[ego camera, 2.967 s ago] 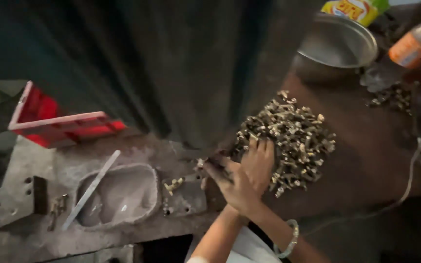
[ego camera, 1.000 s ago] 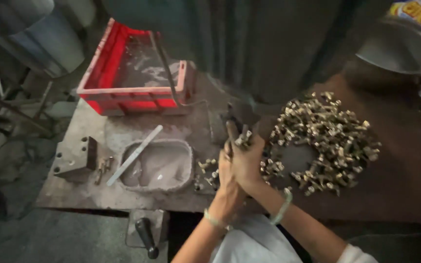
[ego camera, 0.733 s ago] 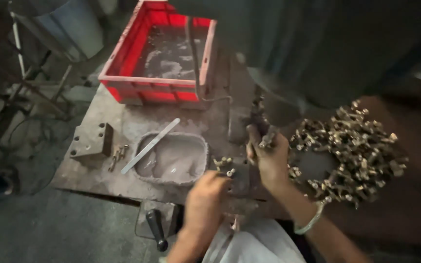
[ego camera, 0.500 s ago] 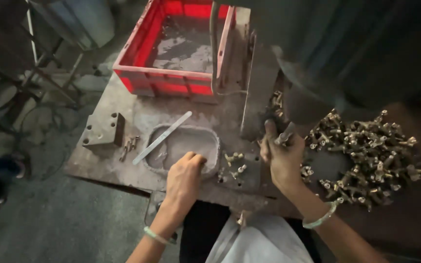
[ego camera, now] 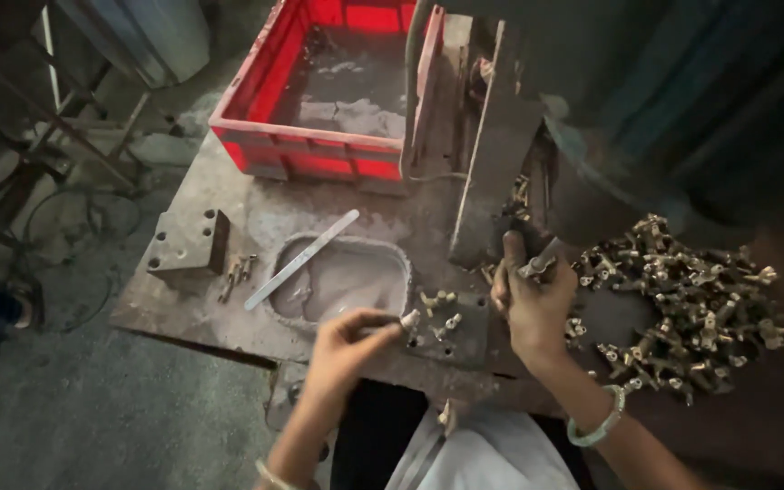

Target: The person picks small brass fittings one at a time from a pile on the workbench and holds each against a spinning bench-mounted grinding machine to polish it, then sets the finished piece on the bench, repeating the cycle. At one point the person reaches into a red water-filled crate.

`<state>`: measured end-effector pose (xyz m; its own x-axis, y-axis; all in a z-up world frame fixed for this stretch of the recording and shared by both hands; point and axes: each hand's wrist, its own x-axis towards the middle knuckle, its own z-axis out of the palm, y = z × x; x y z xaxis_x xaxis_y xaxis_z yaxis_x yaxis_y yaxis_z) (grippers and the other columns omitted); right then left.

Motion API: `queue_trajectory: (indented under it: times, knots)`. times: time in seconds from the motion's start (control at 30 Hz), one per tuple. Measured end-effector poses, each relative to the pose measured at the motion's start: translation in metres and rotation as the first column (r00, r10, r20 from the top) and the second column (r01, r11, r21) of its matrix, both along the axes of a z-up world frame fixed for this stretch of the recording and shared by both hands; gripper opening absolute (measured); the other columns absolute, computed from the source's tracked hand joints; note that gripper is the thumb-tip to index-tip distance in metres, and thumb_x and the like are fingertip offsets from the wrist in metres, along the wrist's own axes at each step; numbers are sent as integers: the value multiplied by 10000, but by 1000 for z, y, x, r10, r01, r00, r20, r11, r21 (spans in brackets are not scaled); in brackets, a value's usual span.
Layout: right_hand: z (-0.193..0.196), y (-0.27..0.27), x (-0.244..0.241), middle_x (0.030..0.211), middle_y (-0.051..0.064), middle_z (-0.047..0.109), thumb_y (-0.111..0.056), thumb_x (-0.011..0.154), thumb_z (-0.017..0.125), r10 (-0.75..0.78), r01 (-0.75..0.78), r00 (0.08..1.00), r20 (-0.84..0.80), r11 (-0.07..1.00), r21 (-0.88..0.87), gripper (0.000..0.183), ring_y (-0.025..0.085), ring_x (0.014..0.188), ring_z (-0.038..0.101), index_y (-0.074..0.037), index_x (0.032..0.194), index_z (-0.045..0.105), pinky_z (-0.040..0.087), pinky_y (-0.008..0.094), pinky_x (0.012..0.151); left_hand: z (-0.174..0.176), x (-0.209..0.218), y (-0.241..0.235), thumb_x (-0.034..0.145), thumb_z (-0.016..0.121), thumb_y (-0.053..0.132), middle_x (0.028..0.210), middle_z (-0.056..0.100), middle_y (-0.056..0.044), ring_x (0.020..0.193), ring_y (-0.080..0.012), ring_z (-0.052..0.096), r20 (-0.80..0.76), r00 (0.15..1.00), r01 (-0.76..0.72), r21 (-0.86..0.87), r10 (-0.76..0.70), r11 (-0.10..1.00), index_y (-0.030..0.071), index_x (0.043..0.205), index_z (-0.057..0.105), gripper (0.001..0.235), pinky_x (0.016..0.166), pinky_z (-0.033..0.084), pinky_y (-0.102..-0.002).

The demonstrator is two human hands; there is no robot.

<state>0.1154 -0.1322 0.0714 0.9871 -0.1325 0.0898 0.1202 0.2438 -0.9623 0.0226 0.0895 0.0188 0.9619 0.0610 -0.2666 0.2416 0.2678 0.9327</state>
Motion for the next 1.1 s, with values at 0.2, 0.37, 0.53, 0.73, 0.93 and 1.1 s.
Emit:
queue_trajectory:
  times: [0.2, 0.37, 0.53, 0.73, 0.93, 1.1]
  knots:
    - [-12, -1, 2, 475, 5, 449, -247, 979, 697, 79, -86, 992, 103, 994, 65, 380, 116, 341, 404, -144, 782, 389, 253, 278, 324, -15, -39, -61, 834, 778, 34, 957, 787, -71, 827, -138, 788, 420, 899, -315, 426, 123, 848, -2, 1010, 757, 182, 739, 611, -266]
    - [-13, -4, 6, 501, 18, 478, -250, 1017, 685, 108, -108, 994, 4, 994, -11, 366, 116, 377, 419, -78, 771, 477, 287, 286, 358, -13, -30, -69, 812, 751, 39, 1032, 724, -87, 777, -221, 766, 358, 932, -269, 585, 54, 765, 26, 1028, 733, 217, 692, 605, -307]
    - [0, -7, 3, 563, 15, 514, -231, 1014, 684, 73, -73, 997, 15, 997, -31, 297, 106, 440, 452, -78, 821, 517, 301, 267, 394, -20, -14, -82, 793, 756, 24, 1042, 716, -115, 892, -313, 733, 568, 818, -332, 598, -93, 730, 30, 1040, 730, 248, 777, 588, -370]
    - [-10, -15, 8, 538, 28, 492, -255, 1026, 729, 98, -99, 992, 76, 995, 3, 437, 114, 413, 442, -86, 763, 424, 312, 271, 380, 9, -3, -77, 830, 744, 37, 964, 654, -124, 911, -338, 660, 455, 889, -307, 690, -62, 656, 43, 991, 659, 182, 789, 539, -415]
    - [-17, -7, 9, 624, 32, 635, -192, 914, 732, 101, -95, 982, -162, 995, 41, 207, 129, 435, 524, -37, 845, 613, 364, 280, 393, 10, 30, -79, 743, 645, 8, 1133, 682, -142, 1004, -348, 586, 576, 781, -501, 808, -240, 309, 46, 1189, 677, 449, 797, 536, -413]
    - [-12, -13, 19, 608, 23, 623, -195, 914, 709, 114, -134, 982, -153, 982, -131, 156, 120, 431, 541, -59, 889, 636, 396, 282, 389, 22, 30, -81, 815, 710, 43, 1033, 722, -50, 1063, -305, 622, 341, 912, -272, 919, -226, 286, 143, 1123, 699, 324, 844, 547, -387]
